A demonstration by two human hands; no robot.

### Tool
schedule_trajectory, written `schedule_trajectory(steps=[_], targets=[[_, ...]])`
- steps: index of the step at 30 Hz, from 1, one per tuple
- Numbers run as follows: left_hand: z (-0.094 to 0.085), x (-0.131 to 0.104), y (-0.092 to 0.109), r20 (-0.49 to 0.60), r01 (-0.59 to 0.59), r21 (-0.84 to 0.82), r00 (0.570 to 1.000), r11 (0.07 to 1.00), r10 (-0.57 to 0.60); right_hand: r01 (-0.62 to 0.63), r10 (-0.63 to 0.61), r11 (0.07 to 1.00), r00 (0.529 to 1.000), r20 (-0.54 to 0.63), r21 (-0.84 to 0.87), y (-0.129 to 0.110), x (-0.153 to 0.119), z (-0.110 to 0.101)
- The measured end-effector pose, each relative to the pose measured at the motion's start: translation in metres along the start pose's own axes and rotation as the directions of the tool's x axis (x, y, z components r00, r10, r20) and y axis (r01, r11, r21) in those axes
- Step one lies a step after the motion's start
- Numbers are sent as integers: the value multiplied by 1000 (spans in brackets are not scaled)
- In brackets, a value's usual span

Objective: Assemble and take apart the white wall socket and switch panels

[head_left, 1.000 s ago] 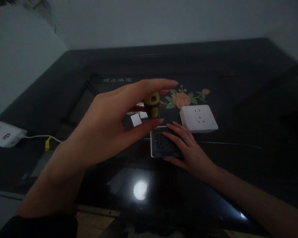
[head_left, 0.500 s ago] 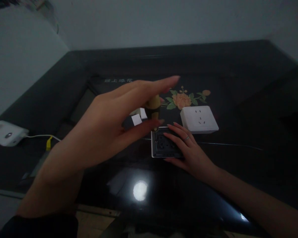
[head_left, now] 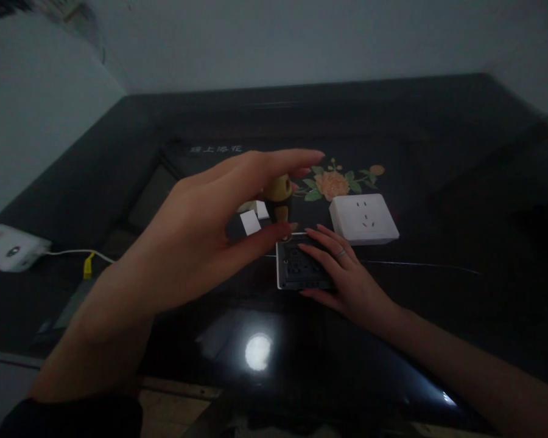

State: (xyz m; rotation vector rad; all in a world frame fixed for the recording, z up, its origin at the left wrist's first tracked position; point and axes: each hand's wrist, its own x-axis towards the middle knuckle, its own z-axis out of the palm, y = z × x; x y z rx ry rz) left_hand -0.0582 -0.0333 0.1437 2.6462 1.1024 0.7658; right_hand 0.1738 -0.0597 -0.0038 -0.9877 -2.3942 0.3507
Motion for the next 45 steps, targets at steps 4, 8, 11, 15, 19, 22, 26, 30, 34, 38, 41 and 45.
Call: schedule_trajectory(steps=[4, 8, 11, 15, 19, 22, 26, 30, 34, 38, 41, 45], targets=[[-4, -3, 0, 29, 5, -62, 1000, 998, -4, -1, 1, 1000, 1000, 6, 4, 0, 0, 0], [3, -1, -2, -58, -26, -46, 998, 999, 23, -14, 14, 1000, 1000, 2, 26, 0, 0, 0], [4, 1, -2, -80, -32, 34, 996, 999, 35, -15, 15, 1000, 1000, 3, 27, 0, -1, -1], [-2, -1, 0, 45, -8, -33, 999, 999, 9, -20, 19, 999, 1000, 5, 40, 0, -1, -1], [-5, -2, -1, 58, -12, -38, 998, 999, 14, -15, 14, 999, 1000, 11, 34, 1, -1, -1], [-2, 0, -2, 2, -25, -10, 1000, 1000, 25, -10, 10, 1000, 1000, 8, 26, 2, -1, 0], [1, 1, -1, -25, -47, 12, 999, 999, 47, -3, 3, 1000, 1000, -9, 20, 2, -1, 0], [1, 0, -1, -17, -69, 20, 997, 997, 69, 6, -6, 1000, 1000, -15, 19, 2, -1, -1], [1, 0, -1, -24, -63, 13, 998, 998, 63, 5, -5, 1000, 1000, -17, -3, 1, -2, -2], [2, 0, -1, -27, -52, 5, 998, 999, 52, 20, -22, 997, 999, -24, -79, -1, -1, -3], [2, -1, -1, -26, -35, -8, 999, 999, 35, 30, -35, 994, 999, -39, -109, -3, -1, -3], [-3, -2, -2, -79, -16, -63, 997, 998, 11, 63, -74, 980, 996, -52, -189, -4, 1, -6]])
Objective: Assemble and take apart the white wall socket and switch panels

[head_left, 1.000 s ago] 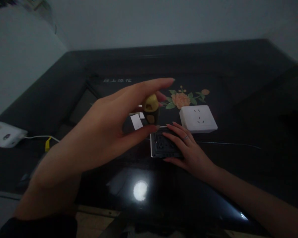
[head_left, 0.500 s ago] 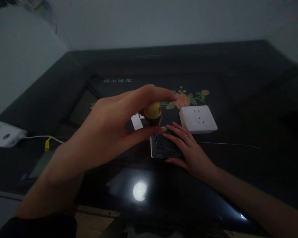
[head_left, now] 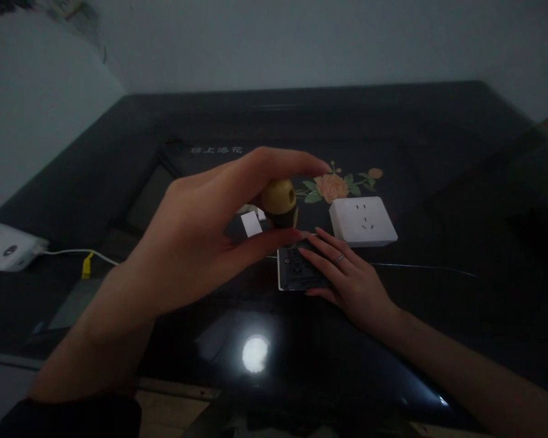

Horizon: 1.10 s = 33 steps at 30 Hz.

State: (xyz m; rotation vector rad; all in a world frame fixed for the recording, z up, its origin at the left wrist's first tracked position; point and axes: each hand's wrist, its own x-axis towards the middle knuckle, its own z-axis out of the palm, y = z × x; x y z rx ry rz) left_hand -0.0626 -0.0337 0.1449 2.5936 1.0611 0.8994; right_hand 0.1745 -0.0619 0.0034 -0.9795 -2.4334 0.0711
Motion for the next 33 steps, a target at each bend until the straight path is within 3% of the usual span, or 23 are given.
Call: schedule_trajectory(steps=[5, 11, 14, 17, 19, 25, 29, 33], targets=[[-10, -3, -1, -103, 42, -49, 994, 998, -47, 144, -148, 980, 989, -14, -141, 1, 4, -8], [-16, 0, -10, -182, 31, -45, 982, 998, -39, 158, -166, 975, 985, -36, -158, 5, 5, -12], [-13, 0, -28, -234, 153, -132, 955, 979, -181, 165, -178, 970, 983, -55, -181, 8, 5, -14], [-3, -10, -57, -148, 364, -335, 891, 869, -430, 177, -193, 963, 979, -65, -202, 9, 7, -17], [7, -23, -79, -81, 573, -245, 792, 782, -605, 185, -205, 959, 976, -72, -215, 9, 7, -18], [31, -67, -132, -158, 728, -19, 675, 685, -721, 188, -219, 954, 969, -115, -232, 10, 5, -20], [38, -77, -146, -150, 772, 128, 636, 623, -757, 176, -215, 956, 965, -150, -234, 10, 4, -25], [48, -78, -143, -75, 761, 224, 636, 609, -768, 157, -201, 959, 964, -176, -237, 9, 1, -31]])
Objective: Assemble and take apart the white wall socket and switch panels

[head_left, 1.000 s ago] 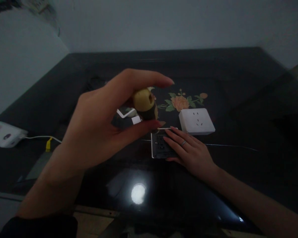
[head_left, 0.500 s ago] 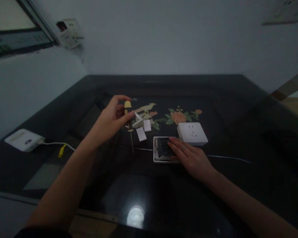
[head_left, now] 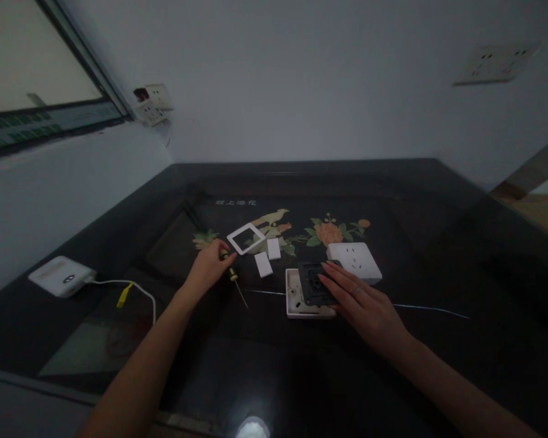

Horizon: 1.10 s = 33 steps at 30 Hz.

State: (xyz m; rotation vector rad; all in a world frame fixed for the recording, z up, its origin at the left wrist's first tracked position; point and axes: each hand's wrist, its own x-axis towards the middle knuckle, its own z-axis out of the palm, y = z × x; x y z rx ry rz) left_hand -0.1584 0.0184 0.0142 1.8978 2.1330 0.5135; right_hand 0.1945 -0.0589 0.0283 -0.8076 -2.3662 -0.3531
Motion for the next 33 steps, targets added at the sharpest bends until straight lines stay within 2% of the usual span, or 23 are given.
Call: schedule_trajectory(steps=[6, 9, 12, 14, 16, 17, 18, 19, 21, 23, 25, 29, 33], targets=[[7, -7, 6, -64, -32, 37, 997, 999, 34, -33, 33, 999, 999, -41, 17, -2, -7, -10], [-2, -7, 13, -137, -55, -23, 989, 998, 51, -54, 56, 998, 994, -90, 20, -7, -8, -18], [-12, -17, 34, -170, -130, -131, 980, 983, 107, -51, 59, 997, 990, -125, 65, -13, -7, -24], [-13, -35, 57, -81, -209, -248, 977, 946, 195, -35, 48, 993, 992, -116, 110, -16, -6, -26], [-8, -61, 81, 76, -243, -389, 953, 889, 294, -24, 41, 987, 994, -103, 160, -19, -5, -26], [-4, -74, 92, 170, -220, -496, 924, 840, 342, -22, 40, 983, 994, -98, 184, -21, -4, -26], [0, -87, 102, 311, -57, -710, 869, 702, 385, -20, 41, 979, 994, -98, 205, -22, -4, -25], [4, -98, 109, 402, 126, -832, 808, 541, 430, -19, 41, 975, 995, -96, 222, -23, -4, -24], [11, -112, 118, 496, 378, -866, 732, 327, 467, -18, 39, 970, 996, -82, 242, -25, -3, -22], [15, -116, 119, 537, 498, -840, 709, 214, 458, -17, 35, 968, 997, -68, 249, -27, -4, -19], [16, -114, 117, 562, 552, -817, 701, 165, 438, -25, 42, 966, 997, -61, 257, -28, -5, -17], [14, -110, 115, 599, 609, -783, 681, 129, 421, -27, 47, 958, 997, -63, 287, -29, -6, -16], [11, -110, 116, 590, 580, -801, 721, 151, 363, -17, 32, 952, 998, -47, 305, -30, -7, -19]])
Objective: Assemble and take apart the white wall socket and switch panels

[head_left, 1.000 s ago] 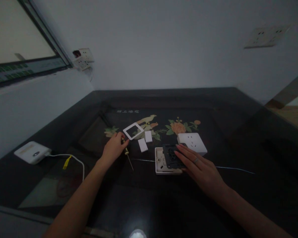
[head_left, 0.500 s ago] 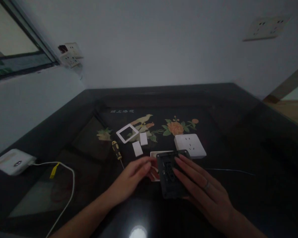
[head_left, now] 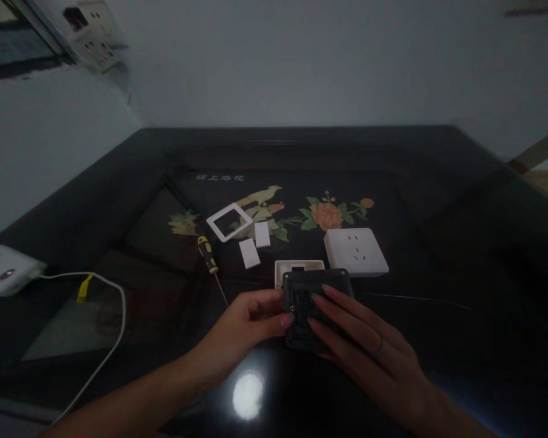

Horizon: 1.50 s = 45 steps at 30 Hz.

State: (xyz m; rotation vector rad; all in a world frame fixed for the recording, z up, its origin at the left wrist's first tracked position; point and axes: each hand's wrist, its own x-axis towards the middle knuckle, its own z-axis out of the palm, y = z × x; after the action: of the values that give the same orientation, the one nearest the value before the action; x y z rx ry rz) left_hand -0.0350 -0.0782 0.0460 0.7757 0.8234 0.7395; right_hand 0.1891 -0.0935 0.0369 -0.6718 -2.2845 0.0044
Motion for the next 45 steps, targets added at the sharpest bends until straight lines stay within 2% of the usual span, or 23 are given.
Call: schedule_trajectory(steps=[7, 12, 15, 18, 22, 26, 32, 34, 36, 37, 41, 43, 45], targets=[[-1, 0, 6, -43, 5, 26, 999, 1000, -4, -8, 6, 1000, 998, 59, 27, -5, -3, -8], [-2, 2, 3, -153, 18, 15, 988, 1000, -16, -39, 37, 999, 996, 79, 27, -5, 0, -3], [-2, 2, 1, -227, -43, 84, 972, 996, 61, -75, 73, 996, 995, 62, 43, -6, 1, 2], [-2, 3, 0, -253, -130, 183, 952, 974, 175, -99, 97, 994, 994, 57, 49, -7, -1, 7], [-3, 2, -2, -243, -219, 306, 923, 927, 298, -112, 110, 994, 991, 77, 15, -7, -4, 10], [-5, 1, -1, -176, -265, 496, 901, 827, 395, -101, 101, 995, 992, 75, 5, -8, -1, 8], [-8, 1, 1, -111, -281, 634, 889, 720, 444, -89, 89, 996, 995, 34, -5, -9, 7, 6], [-9, 0, 1, -78, -297, 690, 876, 660, 476, -74, 74, 997, 997, 27, -7, -9, 8, 5], [-9, -1, 0, -18, -345, 761, 835, 550, 550, -53, 53, 999, 998, 17, -5, -9, 7, 5], [-10, -2, -1, 20, -380, 793, 798, 476, 603, -40, 41, 999, 999, 3, -5, -10, 6, 6], [-12, -2, -2, 185, -457, 879, 592, 138, 785, -47, 47, 999, 997, -54, -8, -11, 1, 9], [-16, -2, -1, 308, -482, 876, 523, -22, 795, -61, 60, 998, 996, -69, -6, -11, 1, 8], [-21, -4, 2, 443, -528, 836, 487, -151, 753, -50, 50, 999, 998, -27, -7, -12, 3, 6]])
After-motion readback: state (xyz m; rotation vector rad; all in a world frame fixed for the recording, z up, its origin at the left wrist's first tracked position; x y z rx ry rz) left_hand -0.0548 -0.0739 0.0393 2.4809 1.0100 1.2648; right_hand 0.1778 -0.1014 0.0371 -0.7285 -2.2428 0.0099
